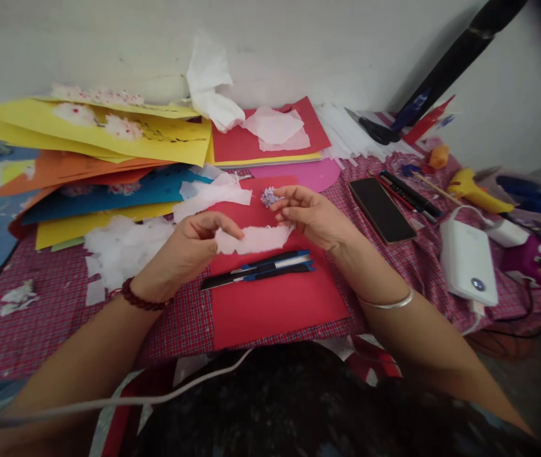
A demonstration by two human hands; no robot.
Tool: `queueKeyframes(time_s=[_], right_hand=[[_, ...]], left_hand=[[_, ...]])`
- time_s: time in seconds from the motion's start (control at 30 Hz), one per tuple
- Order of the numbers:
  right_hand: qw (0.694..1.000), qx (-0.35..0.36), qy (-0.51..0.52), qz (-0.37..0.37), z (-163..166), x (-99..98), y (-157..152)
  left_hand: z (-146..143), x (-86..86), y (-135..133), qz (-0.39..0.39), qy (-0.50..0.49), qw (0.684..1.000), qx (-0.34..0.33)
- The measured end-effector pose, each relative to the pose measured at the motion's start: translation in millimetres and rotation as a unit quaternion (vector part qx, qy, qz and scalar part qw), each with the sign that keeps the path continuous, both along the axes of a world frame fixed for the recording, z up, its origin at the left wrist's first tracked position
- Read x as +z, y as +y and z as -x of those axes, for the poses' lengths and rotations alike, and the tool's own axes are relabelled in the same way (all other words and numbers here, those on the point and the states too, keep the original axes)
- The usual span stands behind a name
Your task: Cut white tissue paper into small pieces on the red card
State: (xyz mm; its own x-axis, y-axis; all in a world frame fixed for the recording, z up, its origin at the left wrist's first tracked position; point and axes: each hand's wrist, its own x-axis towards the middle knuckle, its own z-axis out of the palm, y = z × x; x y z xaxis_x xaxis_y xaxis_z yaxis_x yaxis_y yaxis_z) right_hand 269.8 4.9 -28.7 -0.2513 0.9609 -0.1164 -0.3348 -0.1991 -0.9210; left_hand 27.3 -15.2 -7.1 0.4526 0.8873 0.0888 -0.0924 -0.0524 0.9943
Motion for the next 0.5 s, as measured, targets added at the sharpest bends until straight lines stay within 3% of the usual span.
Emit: queueKeyframes(time_s=[0.1, 0.2, 0.3, 0.43, 0.5], right_hand=[[0.997, -0.020, -0.044, -0.056, 0.3, -1.7, 0.1], [0.990, -0.025, -0.099, -0.093, 1.8, -2.2, -0.5], [0.985, -0.004, -0.124, -0.119, 5.5, 1.0, -3.0], [0.984, -0.029, -0.087, -0.151, 15.6, 12.9, -17.0], [0.991, 0.045, -0.041, -0.115, 23.7, 19.0, -28.3]], left_hand=[[0.9, 8.6, -2.1, -0.099, 0.071, 0.993, 0.004], [2.1, 15.8, -4.3, -0.190, 0.116, 0.974, 0.052], [4.8, 17.3, -1.4, -0.174, 0.091, 0.978, 0.071], [5.6, 24.3, 10.4, -0.128, -0.030, 0.982, 0.133], [3.6, 34.2, 13.6, -0.155, -0.059, 0.972, 0.169]])
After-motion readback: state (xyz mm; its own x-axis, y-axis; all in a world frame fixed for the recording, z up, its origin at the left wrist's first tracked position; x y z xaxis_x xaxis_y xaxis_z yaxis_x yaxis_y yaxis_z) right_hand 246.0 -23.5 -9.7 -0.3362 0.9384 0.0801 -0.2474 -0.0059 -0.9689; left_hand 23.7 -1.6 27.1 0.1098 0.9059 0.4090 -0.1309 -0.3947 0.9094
